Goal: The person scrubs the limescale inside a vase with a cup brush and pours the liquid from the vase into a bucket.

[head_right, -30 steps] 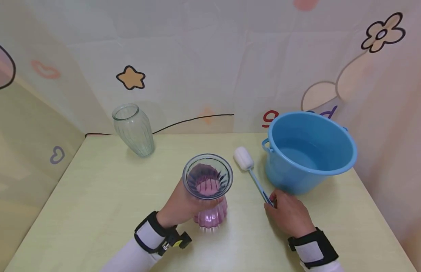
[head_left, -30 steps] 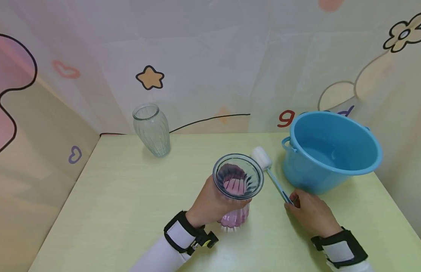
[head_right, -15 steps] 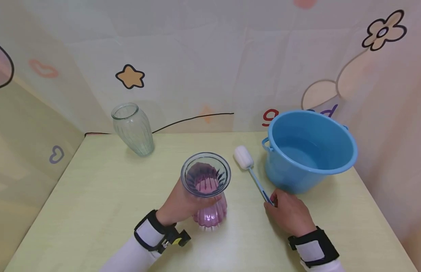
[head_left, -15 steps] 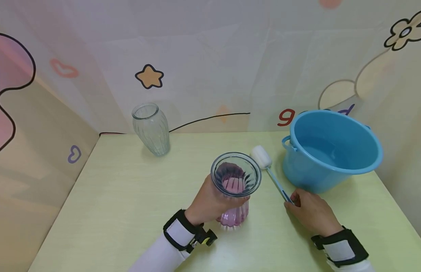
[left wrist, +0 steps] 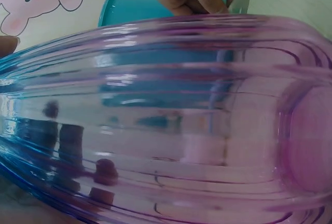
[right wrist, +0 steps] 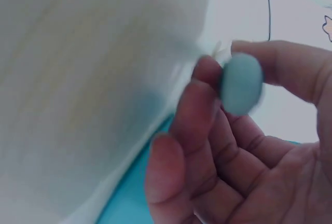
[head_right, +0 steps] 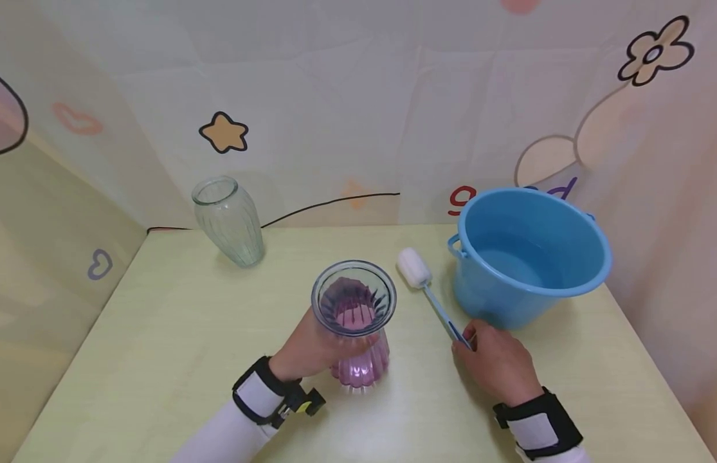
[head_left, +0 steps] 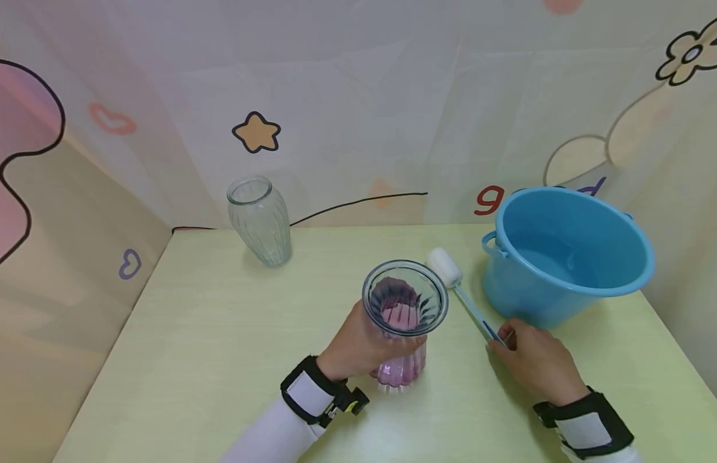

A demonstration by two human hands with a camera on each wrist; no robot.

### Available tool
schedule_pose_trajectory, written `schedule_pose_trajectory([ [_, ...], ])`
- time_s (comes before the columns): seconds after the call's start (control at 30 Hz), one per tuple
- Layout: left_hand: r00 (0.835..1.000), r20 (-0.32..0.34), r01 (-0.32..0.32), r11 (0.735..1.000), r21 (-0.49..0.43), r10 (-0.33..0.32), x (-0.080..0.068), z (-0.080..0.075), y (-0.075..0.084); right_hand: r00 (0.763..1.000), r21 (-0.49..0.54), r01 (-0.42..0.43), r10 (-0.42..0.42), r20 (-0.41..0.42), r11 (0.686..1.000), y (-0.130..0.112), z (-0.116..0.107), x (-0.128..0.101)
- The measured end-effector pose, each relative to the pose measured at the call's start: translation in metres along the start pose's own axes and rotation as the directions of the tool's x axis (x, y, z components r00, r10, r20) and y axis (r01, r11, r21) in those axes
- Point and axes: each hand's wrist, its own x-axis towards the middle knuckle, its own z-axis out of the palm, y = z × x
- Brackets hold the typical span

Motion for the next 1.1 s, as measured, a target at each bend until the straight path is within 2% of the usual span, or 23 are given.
schedule_pose_trajectory([
  [0.2,1.000,0.013,0.004,1.000,0.004,-0.004,0.000,0.000,-0.002,0.989,0.006,0.041,-0.040,-0.141,0.999,-0.011,-0.007,-0.007],
  [0.3,1.000,0.020,0.003,1.000,0.022,-0.003,0.000,-0.001,-0.002,0.966,0.002,0.065,-0.063,-0.250,0.998,-0.016,-0.010,-0.012],
  [0.37,1.000,0.024,0.001,1.000,0.028,-0.002,0.000,-0.001,-0.002,0.941,0.005,0.076,-0.070,-0.332,0.997,-0.020,-0.010,-0.014],
  [0.43,1.000,0.026,0.005,0.999,0.034,-0.006,0.000,-0.001,-0.002,0.896,0.012,0.101,-0.086,-0.436,0.995,-0.024,-0.011,-0.016],
  [0.53,1.000,0.026,0.006,0.999,0.045,-0.007,0.001,-0.001,-0.002,0.800,0.026,0.151,-0.107,-0.590,0.988,-0.031,-0.011,-0.017],
  [0.63,1.000,0.027,0.005,0.998,0.058,-0.007,0.001,-0.002,-0.003,0.716,0.040,0.198,-0.117,-0.688,0.979,-0.038,-0.013,-0.018],
  [0.7,1.000,0.029,0.000,0.999,0.054,-0.002,0.001,-0.002,-0.003,0.679,0.057,0.225,-0.115,-0.725,0.973,-0.043,-0.016,-0.020],
  [0.77,0.999,0.034,-0.002,0.999,0.040,0.001,0.001,-0.002,-0.004,0.652,0.083,0.263,-0.114,-0.750,0.961,-0.049,-0.019,-0.022],
  [0.83,0.999,0.040,-0.001,1.000,0.023,0.000,0.000,-0.003,-0.004,0.621,0.111,0.322,-0.121,-0.774,0.940,-0.055,-0.023,-0.025],
  [1.03,0.999,0.038,0.010,1.000,0.012,-0.011,0.001,-0.002,-0.004,0.515,0.164,0.536,-0.167,-0.840,0.828,-0.068,-0.034,-0.030],
  [1.1,1.000,0.027,0.012,1.000,0.006,-0.012,0.001,0.000,-0.004,0.495,0.176,0.580,-0.173,-0.852,0.795,-0.072,-0.036,-0.031],
])
